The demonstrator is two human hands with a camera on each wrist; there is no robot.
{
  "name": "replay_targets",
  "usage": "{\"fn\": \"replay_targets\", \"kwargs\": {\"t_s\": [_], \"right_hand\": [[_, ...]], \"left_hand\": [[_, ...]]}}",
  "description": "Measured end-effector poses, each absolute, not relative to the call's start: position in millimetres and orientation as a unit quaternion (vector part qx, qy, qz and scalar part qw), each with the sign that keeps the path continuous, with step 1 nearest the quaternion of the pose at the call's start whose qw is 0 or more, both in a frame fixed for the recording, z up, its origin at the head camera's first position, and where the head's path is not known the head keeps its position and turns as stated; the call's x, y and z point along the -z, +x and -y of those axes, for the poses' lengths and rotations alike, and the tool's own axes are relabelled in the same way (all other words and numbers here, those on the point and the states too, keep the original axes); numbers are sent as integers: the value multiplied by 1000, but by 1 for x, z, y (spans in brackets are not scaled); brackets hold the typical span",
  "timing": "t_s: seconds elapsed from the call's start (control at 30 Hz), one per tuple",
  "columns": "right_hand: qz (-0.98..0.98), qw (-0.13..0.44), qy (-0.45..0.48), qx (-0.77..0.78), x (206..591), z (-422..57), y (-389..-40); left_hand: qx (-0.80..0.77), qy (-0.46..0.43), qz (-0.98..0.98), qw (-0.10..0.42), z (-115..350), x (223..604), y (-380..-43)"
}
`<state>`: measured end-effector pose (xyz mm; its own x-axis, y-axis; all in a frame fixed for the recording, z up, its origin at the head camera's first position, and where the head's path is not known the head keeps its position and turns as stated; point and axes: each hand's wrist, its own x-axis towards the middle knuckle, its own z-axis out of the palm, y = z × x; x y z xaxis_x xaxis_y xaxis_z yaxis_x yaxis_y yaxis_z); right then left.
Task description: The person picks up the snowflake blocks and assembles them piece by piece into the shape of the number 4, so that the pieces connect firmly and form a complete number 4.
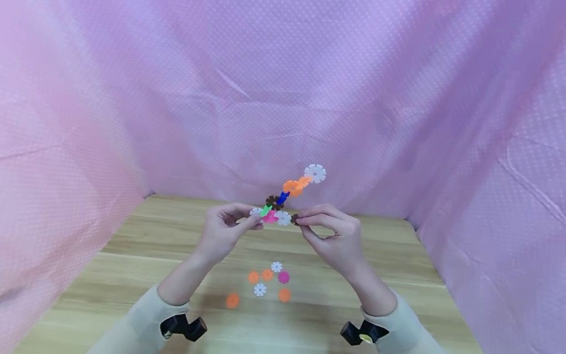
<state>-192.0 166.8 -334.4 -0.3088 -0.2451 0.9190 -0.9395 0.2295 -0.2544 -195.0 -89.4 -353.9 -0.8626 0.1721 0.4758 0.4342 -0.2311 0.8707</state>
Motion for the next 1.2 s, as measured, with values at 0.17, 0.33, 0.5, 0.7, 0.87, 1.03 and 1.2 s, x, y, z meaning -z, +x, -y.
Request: {"fn": "replay_targets", "kwargs": {"t_s": [0.17,0.33,0.5,0.7,0.87,1.03,1.2], "right_hand": [[667,389,448,-451,340,-166,-195],[675,385,444,-447,337,-167,-197],[668,380,452,-454,335,-162,-199],[660,398,457,-445,336,-162,-200],[661,409,461,-428,335,-163,-205],[665,414,470,-407,336,-164,-208],[665,406,478,-405,338,-166,-211]], "left_hand": [[747,-241,615,80,90,360,-196],[743,-240,619,76,90,357,-200],[741,-244,619,85,92,353,-197],[741,-247,619,80,92,355,-196],[743,-248,617,80,92,355,-198],[748,-251,609,81,91,358,-199],[749,-257,605,82,91,361,-201]]}}
